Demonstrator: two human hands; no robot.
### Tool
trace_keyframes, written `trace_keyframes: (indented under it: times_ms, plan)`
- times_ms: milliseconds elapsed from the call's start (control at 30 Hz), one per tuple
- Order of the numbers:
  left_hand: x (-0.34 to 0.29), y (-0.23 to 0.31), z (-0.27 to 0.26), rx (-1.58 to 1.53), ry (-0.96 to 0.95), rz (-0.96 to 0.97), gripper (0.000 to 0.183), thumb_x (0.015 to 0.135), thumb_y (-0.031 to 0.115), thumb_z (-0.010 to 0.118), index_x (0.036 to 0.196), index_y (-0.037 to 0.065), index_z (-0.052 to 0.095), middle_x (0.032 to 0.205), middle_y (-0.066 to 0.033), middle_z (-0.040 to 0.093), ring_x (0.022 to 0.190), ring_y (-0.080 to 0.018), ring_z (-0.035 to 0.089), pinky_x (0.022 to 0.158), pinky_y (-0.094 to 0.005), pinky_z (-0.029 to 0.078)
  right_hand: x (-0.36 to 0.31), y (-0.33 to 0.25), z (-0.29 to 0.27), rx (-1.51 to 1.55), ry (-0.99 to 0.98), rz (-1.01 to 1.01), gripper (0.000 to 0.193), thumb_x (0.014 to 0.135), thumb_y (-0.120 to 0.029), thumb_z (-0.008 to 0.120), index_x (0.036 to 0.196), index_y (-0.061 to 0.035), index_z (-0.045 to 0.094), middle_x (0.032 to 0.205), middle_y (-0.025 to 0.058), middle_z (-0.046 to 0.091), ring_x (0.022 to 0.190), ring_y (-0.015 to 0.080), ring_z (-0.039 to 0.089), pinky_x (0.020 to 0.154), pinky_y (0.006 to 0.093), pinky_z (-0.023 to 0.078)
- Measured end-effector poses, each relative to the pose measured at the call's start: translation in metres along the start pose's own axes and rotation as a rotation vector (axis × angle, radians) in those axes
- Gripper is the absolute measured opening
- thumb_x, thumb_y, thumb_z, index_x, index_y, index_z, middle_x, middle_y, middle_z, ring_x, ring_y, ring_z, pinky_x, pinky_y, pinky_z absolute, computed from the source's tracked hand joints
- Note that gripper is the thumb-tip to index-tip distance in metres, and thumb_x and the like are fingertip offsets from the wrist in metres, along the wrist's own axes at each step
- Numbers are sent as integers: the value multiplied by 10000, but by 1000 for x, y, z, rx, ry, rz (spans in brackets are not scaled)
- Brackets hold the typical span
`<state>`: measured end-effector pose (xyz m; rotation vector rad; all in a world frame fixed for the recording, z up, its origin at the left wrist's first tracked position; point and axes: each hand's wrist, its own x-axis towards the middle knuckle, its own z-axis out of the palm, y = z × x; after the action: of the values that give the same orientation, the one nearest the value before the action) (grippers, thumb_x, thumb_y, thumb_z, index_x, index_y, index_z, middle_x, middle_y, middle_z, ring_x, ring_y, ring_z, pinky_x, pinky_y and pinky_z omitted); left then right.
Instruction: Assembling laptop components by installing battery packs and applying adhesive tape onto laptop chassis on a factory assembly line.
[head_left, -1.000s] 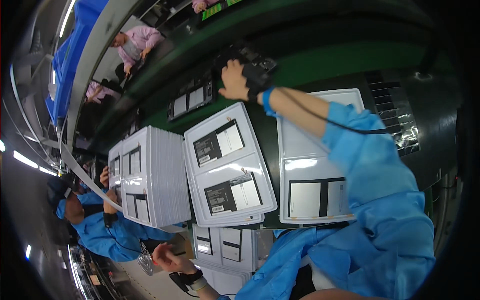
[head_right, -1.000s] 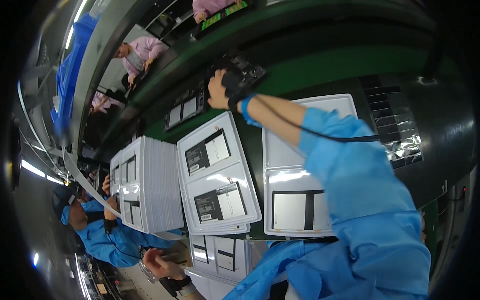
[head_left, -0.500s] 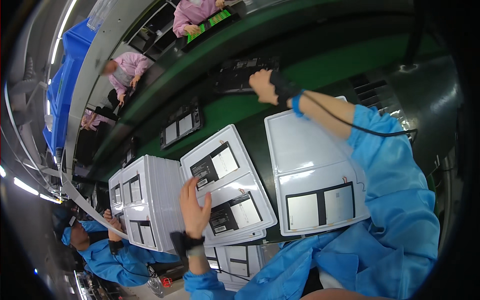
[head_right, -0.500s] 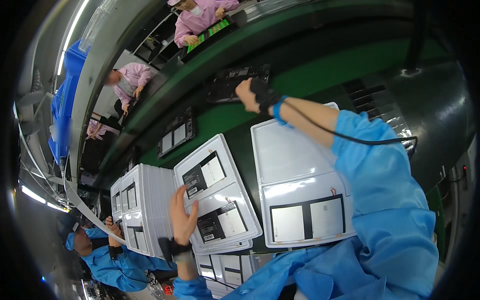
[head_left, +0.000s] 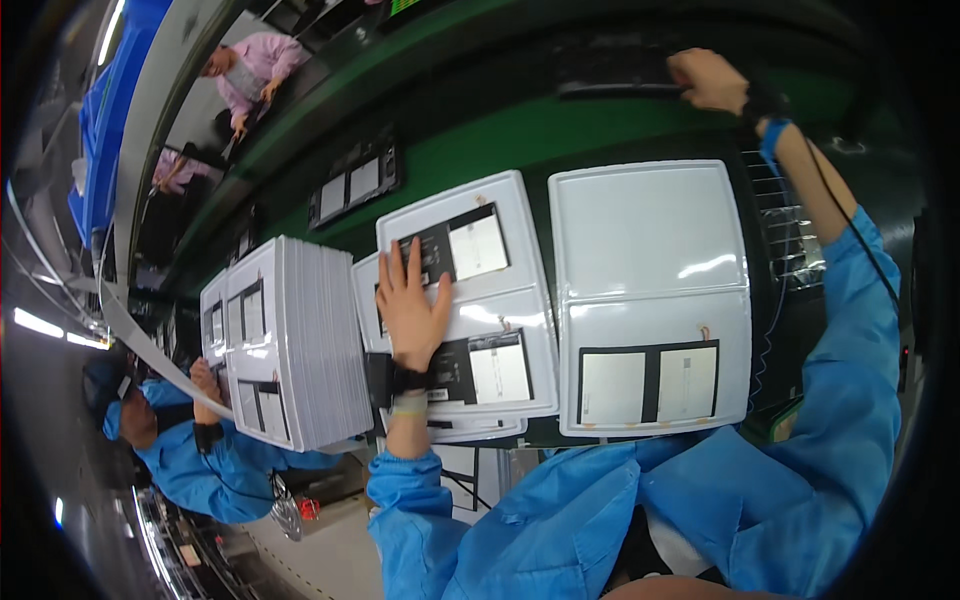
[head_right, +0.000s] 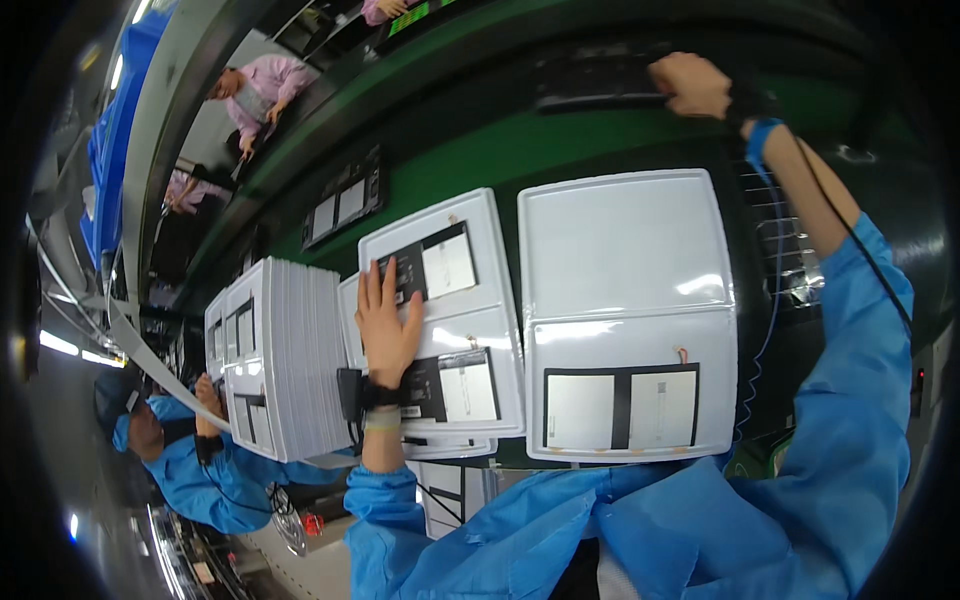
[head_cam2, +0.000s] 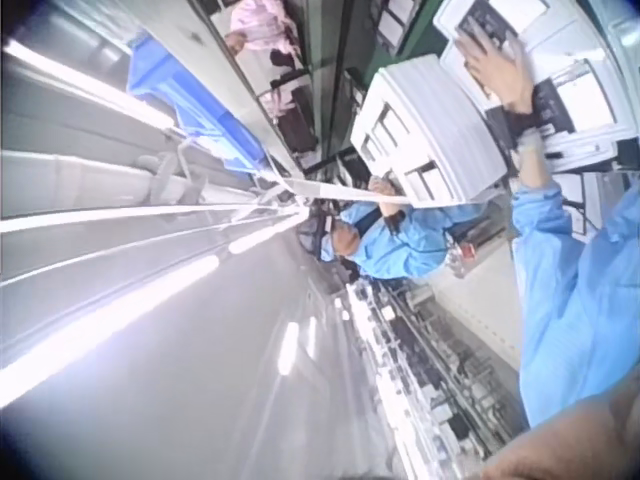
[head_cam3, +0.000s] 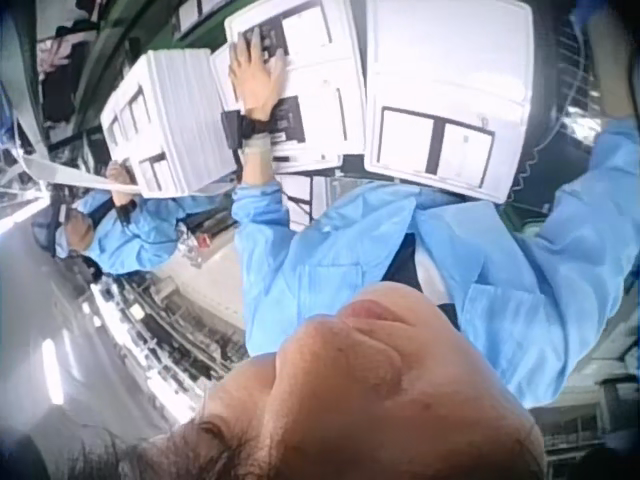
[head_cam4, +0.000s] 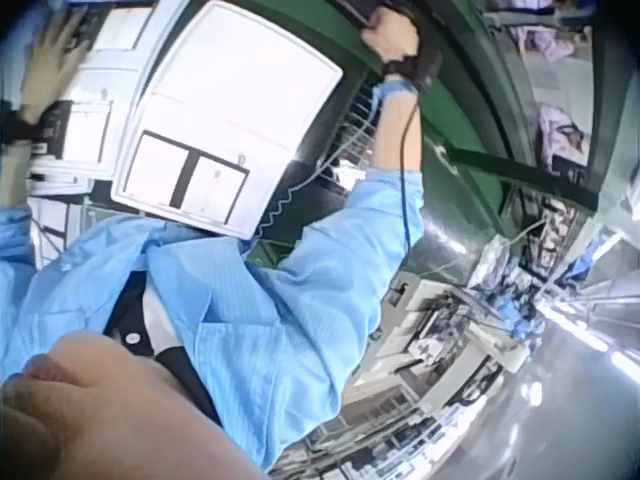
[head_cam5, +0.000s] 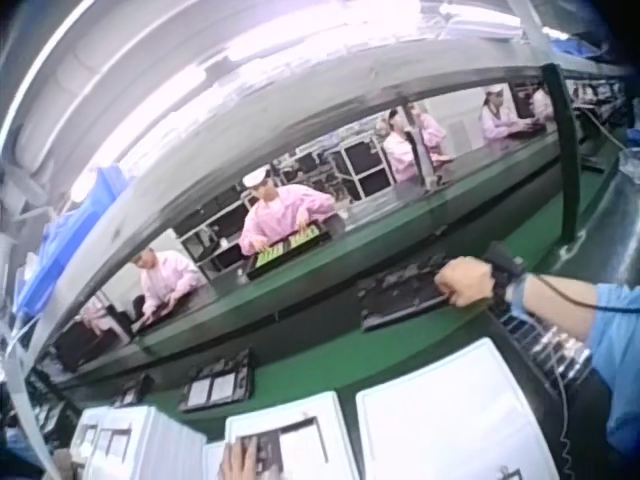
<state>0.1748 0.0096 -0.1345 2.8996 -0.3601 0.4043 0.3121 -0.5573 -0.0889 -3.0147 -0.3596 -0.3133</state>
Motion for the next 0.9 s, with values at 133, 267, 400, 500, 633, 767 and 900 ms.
trace_keyframes:
  times_ms: [133,267,400,500,633,767,900]
  plan:
    - [10,-3,7,-22,25,-52,736,919,421,662,1549,117,432,1627,-183,350,1524,-414,247,1140,-622,264,-21,60,2,-106,3,101,304,676,59,750,913,-48,592,977,155,657,997,390,648,807,477,537]
    - [23,-17,-11,73,-28,4,743,892,439,719,1489,55,497,1581,-196,415,1492,-412,320,1149,-597,280,-29,82,1,-238,-21,193,325,695,89,699,981,-34,605,1066,178,646,1067,417,626,867,499,533]
    - [62,-4,-22,-175,0,329,870,735,447,892,1395,-16,566,1397,-211,550,1279,-397,517,1097,-469,404,-19,2,-34,-73,246,37,322,840,-78,734,1132,0,626,1135,167,648,1085,395,635,925,465,531]
    - [76,7,-23,-139,-158,240,1016,527,439,996,1349,2,589,1199,-182,592,1151,-361,576,1001,-414,487,-30,-117,-102,297,248,-104,247,908,-162,721,995,67,693,896,168,740,826,209,733,726,341,571]
    - [94,16,-36,-146,-40,213,887,501,401,1007,1163,-16,588,1153,-188,595,1098,-356,588,911,-412,504,-58,-171,-110,642,419,-295,181,878,-144,732,978,4,700,848,119,721,796,220,707,732,335,561]
    - [116,34,-57,-441,32,109,654,708,315,949,1118,-8,554,949,-159,745,804,-297,730,726,-368,568,-85,-204,-95,963,225,-194,193,890,-168,730,985,-2,707,846,111,732,767,188,716,704,300,562]
    - [143,122,-71,-723,-67,262,486,819,143,873,1149,-6,549,1053,-77,678,950,-138,643,856,-275,514,-86,-209,-78,1342,226,25,235,925,-67,727,1131,28,668,966,105,720,901,134,706,812,253,578]
